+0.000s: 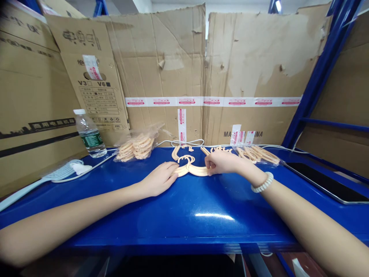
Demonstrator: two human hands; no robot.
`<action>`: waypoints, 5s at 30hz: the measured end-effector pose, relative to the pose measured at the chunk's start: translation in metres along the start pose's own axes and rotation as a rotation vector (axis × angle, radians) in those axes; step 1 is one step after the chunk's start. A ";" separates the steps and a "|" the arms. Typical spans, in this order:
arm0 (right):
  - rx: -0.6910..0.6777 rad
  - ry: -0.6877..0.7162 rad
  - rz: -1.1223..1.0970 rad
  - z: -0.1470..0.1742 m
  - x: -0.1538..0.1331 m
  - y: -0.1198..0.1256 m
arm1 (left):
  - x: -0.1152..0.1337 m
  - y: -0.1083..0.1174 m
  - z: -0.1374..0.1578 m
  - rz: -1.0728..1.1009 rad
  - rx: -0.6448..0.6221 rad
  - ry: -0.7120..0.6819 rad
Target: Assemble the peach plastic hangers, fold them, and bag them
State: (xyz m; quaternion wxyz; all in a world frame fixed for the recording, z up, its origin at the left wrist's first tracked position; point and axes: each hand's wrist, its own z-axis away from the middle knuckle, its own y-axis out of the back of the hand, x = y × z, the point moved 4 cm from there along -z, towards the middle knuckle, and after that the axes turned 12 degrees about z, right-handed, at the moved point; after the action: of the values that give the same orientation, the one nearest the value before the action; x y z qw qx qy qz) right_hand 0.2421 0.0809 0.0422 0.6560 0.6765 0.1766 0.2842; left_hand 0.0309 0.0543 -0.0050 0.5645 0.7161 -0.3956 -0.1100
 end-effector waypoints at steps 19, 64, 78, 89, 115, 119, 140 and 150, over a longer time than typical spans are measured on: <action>-0.079 -0.058 -0.004 0.010 0.018 0.006 | 0.001 0.002 0.000 0.079 0.076 0.008; 0.101 -0.132 0.073 0.005 0.029 0.004 | -0.069 0.017 -0.006 0.770 0.785 0.381; 0.095 -0.146 0.080 0.004 0.031 0.003 | -0.073 0.016 -0.005 0.752 0.834 0.425; 0.092 -0.133 0.079 0.003 0.031 0.003 | -0.074 0.014 -0.008 0.799 0.823 0.415; 0.079 -0.144 0.069 0.002 0.035 -0.001 | -0.068 0.016 -0.009 0.764 0.776 0.387; 0.080 -0.139 0.060 0.002 0.034 -0.001 | -0.069 0.016 -0.009 0.753 0.773 0.392; 0.118 -0.135 0.076 0.001 0.029 0.001 | -0.075 0.013 -0.021 0.549 0.494 0.242; 0.315 -0.067 0.027 -0.013 0.016 -0.004 | -0.068 0.007 -0.025 0.345 0.249 0.114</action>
State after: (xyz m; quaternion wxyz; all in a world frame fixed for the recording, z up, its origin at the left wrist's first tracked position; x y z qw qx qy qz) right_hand 0.2470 0.1011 0.0403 0.5434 0.7824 0.1882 0.2390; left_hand -0.0016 0.1190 -0.0100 0.5035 0.7071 -0.4903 0.0783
